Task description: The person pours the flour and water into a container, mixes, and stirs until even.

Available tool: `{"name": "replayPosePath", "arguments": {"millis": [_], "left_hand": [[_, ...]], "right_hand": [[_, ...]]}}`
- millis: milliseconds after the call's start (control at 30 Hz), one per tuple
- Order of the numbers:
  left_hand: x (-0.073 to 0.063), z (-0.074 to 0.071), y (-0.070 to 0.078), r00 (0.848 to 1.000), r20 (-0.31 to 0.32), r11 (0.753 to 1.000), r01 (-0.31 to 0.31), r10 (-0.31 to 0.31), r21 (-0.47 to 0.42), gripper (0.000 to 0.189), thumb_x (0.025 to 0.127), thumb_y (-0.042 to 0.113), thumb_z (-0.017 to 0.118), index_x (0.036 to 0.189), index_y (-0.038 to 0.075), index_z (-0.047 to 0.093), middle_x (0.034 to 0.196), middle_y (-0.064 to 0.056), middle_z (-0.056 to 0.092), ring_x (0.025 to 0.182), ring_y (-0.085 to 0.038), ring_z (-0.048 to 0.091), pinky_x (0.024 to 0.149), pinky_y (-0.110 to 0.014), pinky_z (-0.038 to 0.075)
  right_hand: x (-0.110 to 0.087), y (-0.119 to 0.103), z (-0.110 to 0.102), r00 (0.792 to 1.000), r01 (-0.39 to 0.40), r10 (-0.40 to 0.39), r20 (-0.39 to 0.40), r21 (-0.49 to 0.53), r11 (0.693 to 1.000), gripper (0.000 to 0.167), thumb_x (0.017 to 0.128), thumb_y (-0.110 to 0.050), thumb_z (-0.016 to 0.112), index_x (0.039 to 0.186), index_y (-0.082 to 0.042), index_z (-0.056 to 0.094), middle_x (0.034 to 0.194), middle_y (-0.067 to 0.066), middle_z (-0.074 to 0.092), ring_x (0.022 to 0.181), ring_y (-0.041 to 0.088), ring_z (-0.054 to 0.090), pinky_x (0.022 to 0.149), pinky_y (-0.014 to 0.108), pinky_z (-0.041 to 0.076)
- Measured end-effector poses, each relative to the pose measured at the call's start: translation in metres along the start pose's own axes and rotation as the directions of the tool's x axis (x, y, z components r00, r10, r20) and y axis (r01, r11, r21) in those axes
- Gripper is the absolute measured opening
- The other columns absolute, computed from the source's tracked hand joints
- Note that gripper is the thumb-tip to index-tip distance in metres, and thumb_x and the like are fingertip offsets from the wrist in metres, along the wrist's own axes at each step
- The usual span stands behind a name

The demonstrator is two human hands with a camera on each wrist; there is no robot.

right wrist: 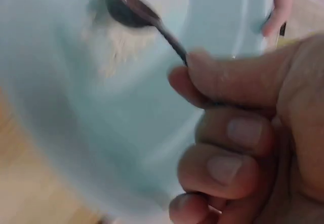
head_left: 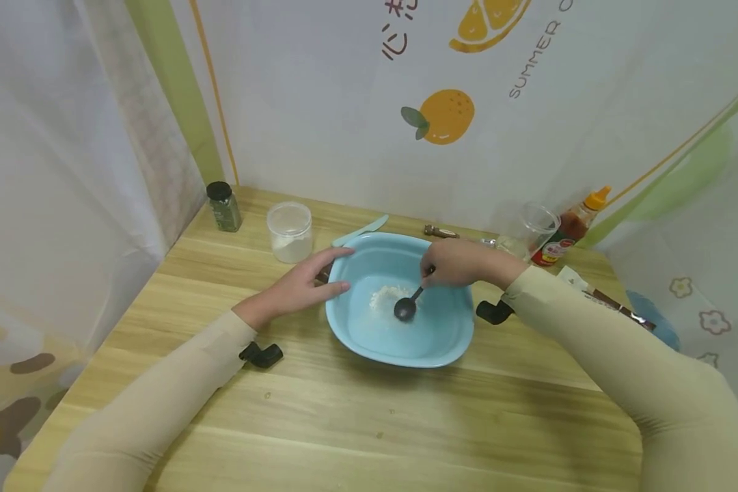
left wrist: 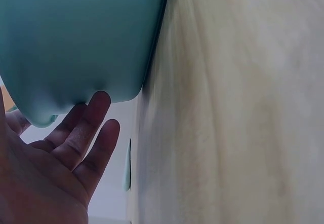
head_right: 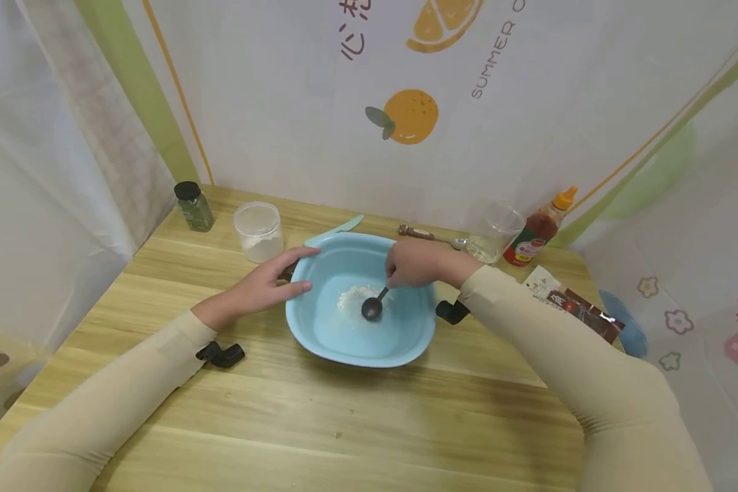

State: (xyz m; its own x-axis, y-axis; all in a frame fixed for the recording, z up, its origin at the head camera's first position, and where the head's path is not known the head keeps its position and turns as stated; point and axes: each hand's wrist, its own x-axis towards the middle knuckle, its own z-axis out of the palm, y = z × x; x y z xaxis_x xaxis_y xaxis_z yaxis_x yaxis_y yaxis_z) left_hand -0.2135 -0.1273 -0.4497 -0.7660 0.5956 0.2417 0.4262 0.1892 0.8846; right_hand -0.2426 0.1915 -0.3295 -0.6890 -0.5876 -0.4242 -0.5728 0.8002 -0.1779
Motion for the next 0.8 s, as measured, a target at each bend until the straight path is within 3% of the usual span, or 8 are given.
{"name": "replayPosePath", "arguments": {"millis": [67, 167, 300, 433, 600, 667, 800], "left_hand": [[0.0, 0.001, 0.0, 1.0, 0.005, 1.0, -0.001, 0.001, -0.004, 0.067, 0.107, 0.01, 0.071, 0.166, -0.001, 0.042, 0.143, -0.03, 0.065, 0.117, -0.041, 0.076, 0.091, -0.04, 0.068], [-0.001, 0.001, -0.002, 1.0, 0.005, 1.0, 0.003, -0.003, -0.005, 0.067, 0.107, 0.011, 0.071, 0.166, -0.001, 0.042, 0.142, -0.03, 0.066, 0.116, -0.04, 0.076, 0.091, -0.039, 0.068], [0.001, 0.0, -0.002, 1.0, 0.005, 1.0, 0.0, 0.0, -0.002, 0.066, 0.107, 0.011, 0.071, 0.166, 0.0, 0.043, 0.143, -0.029, 0.065, 0.117, -0.04, 0.076, 0.091, -0.039, 0.068], [0.003, 0.0, 0.0, 1.0, 0.007, 1.0, 0.001, -0.001, 0.0, 0.066, 0.107, 0.01, 0.071, 0.166, 0.0, 0.043, 0.144, -0.03, 0.064, 0.118, -0.04, 0.076, 0.091, -0.038, 0.068], [0.002, 0.001, 0.0, 1.0, 0.007, 1.0, -0.006, 0.006, -0.004, 0.067, 0.106, 0.011, 0.071, 0.166, 0.0, 0.044, 0.14, -0.03, 0.067, 0.115, -0.041, 0.076, 0.089, -0.038, 0.068], [0.001, 0.001, 0.0, 1.0, 0.011, 1.0, -0.007, 0.007, -0.008, 0.067, 0.106, 0.01, 0.071, 0.166, 0.0, 0.043, 0.139, -0.03, 0.067, 0.115, -0.041, 0.077, 0.089, -0.038, 0.068], [0.001, 0.001, 0.001, 1.0, 0.005, 1.0, -0.001, 0.001, -0.002, 0.067, 0.106, 0.011, 0.072, 0.166, 0.0, 0.043, 0.14, -0.03, 0.067, 0.116, -0.04, 0.076, 0.09, -0.039, 0.068]], "right_hand": [[0.001, -0.008, 0.003, 0.999, 0.04, -0.041, 0.017, 0.035, 0.999, 0.019, 0.109, -0.023, 0.07, 0.102, -0.012, 0.084, 0.089, -0.003, 0.074, 0.077, 0.015, 0.061, 0.073, 0.036, 0.053], [0.008, -0.017, 0.008, 0.997, 0.06, -0.058, -0.046, 0.054, 0.997, 0.021, 0.11, -0.025, 0.071, 0.103, -0.011, 0.084, 0.088, -0.003, 0.074, 0.077, 0.015, 0.062, 0.072, 0.035, 0.054], [0.011, -0.01, 0.005, 0.988, -0.046, 0.047, -0.147, 0.014, 0.999, 0.021, 0.109, -0.024, 0.07, 0.103, -0.01, 0.085, 0.092, 0.001, 0.077, 0.077, 0.018, 0.065, 0.071, 0.038, 0.057], [0.003, 0.002, -0.001, 0.99, -0.089, 0.087, -0.115, -0.014, 0.996, 0.021, 0.108, -0.023, 0.071, 0.105, -0.009, 0.085, 0.095, 0.002, 0.078, 0.079, 0.02, 0.066, 0.073, 0.04, 0.057], [0.005, -0.01, -0.001, 0.998, -0.01, 0.012, -0.057, 0.02, 1.0, 0.021, 0.109, -0.022, 0.07, 0.105, -0.009, 0.085, 0.091, -0.001, 0.075, 0.076, 0.017, 0.063, 0.072, 0.038, 0.054], [0.01, -0.015, 0.0, 0.998, 0.002, 0.0, -0.067, 0.033, 0.999, 0.022, 0.11, -0.023, 0.069, 0.107, -0.009, 0.085, 0.093, 0.0, 0.077, 0.076, 0.017, 0.064, 0.072, 0.037, 0.055], [0.013, -0.009, -0.001, 0.989, -0.074, 0.077, -0.124, 0.031, 0.997, 0.023, 0.11, -0.024, 0.069, 0.108, -0.008, 0.085, 0.097, 0.004, 0.077, 0.077, 0.02, 0.064, 0.071, 0.039, 0.054]]}}
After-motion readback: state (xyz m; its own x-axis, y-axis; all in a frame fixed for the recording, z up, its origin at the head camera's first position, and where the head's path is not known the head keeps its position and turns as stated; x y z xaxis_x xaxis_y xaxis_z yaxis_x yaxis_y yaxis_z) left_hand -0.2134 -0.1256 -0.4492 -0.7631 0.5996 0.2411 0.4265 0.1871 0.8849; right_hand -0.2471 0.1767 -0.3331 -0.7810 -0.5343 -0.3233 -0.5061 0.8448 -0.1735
